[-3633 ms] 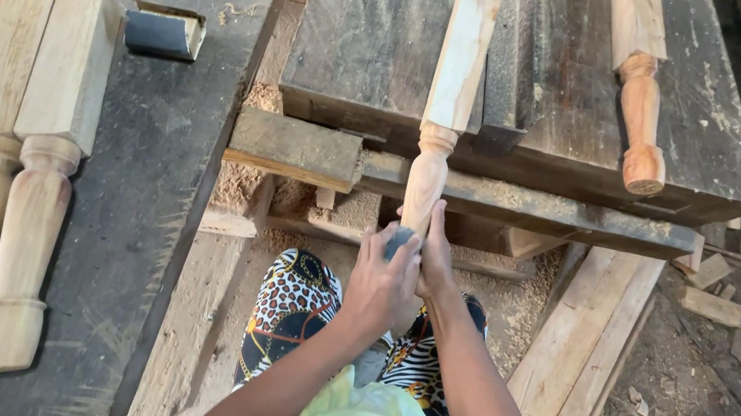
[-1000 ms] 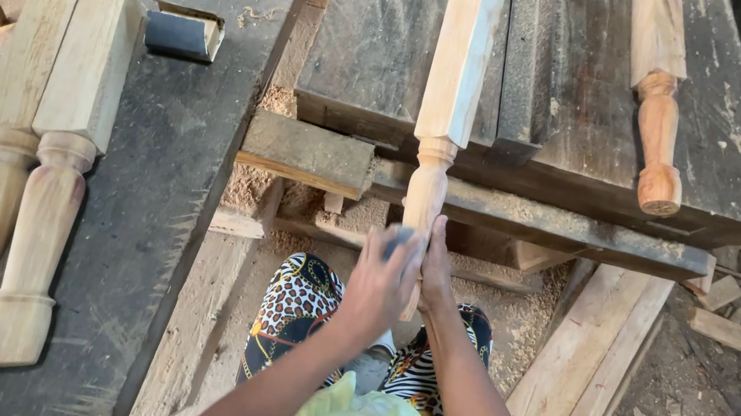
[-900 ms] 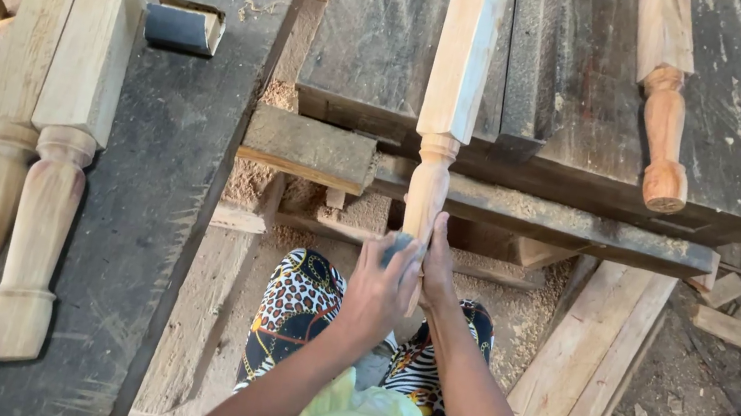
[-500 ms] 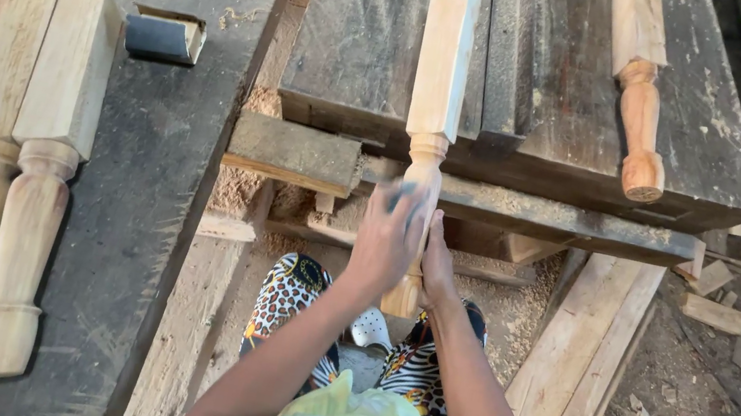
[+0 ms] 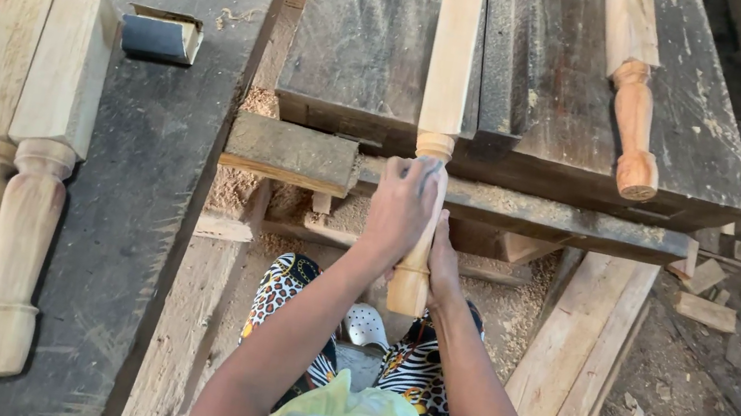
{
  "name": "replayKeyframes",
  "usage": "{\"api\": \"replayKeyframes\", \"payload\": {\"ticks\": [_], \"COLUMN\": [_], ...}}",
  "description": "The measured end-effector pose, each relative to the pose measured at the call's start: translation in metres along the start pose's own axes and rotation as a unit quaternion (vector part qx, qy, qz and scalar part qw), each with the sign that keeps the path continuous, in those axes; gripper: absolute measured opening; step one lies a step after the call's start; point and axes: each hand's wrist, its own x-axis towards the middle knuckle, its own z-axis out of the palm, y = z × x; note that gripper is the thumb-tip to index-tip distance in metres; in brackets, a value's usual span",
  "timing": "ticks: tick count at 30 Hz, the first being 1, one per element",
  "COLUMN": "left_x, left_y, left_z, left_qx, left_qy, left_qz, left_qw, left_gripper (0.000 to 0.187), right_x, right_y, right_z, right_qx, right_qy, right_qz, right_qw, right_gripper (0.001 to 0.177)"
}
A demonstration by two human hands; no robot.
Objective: Sanding carved wooden furniture legs with sandpaper at a workbench.
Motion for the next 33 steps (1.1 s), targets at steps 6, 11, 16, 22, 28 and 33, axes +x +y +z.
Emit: {"api": "replayKeyframes", "payload": {"ticks": [6, 11, 16, 22, 28, 33], "left_x": [-0.076, -0.099, -0.028, -0.016, -0.106, -0.122], "left_y": [-0.008, -0.009, -0.01, -0.01, -0.02, -0.03], "left_z": [-0.012, -0.019, 0.008, 0.006, -0.025, -0.046], "left_qx": [0.061, 0.086, 0.105, 0.089, 0.093, -0.072], "left_qy": [0.031, 0.004, 0.041, 0.04, -0.002, 0.016], "left_qz": [0.161, 0.173, 0.185, 0.124, 0.191, 0.034], "left_qw": [0.985, 0.981, 0.976, 0.987, 0.977, 0.997], "left_gripper": [0.037, 0.037, 0.036, 0.035, 0.032, 0.027], "right_x": [-0.013, -0.001, -0.001, -0.018, -0.011, -0.002], "right_y": [-0.025, 0.0, -0.005, -0.019, -0.005, 0.019], "right_z": [0.036, 0.012, 0.022, 0.051, 0.04, 0.051], "right_qx": [-0.01, 0.037, 0.033, 0.046, -0.065, -0.003], "right_qy": [0.078, -0.025, 0.108, 0.078, 0.108, 0.109], "right_qz": [-0.004, -0.041, 0.013, 0.014, -0.025, -0.048], "right_qw": [0.997, 0.998, 0.993, 0.996, 0.992, 0.993], "right_gripper": [0.074, 0.073, 0.067, 0.068, 0.075, 0.068]}}
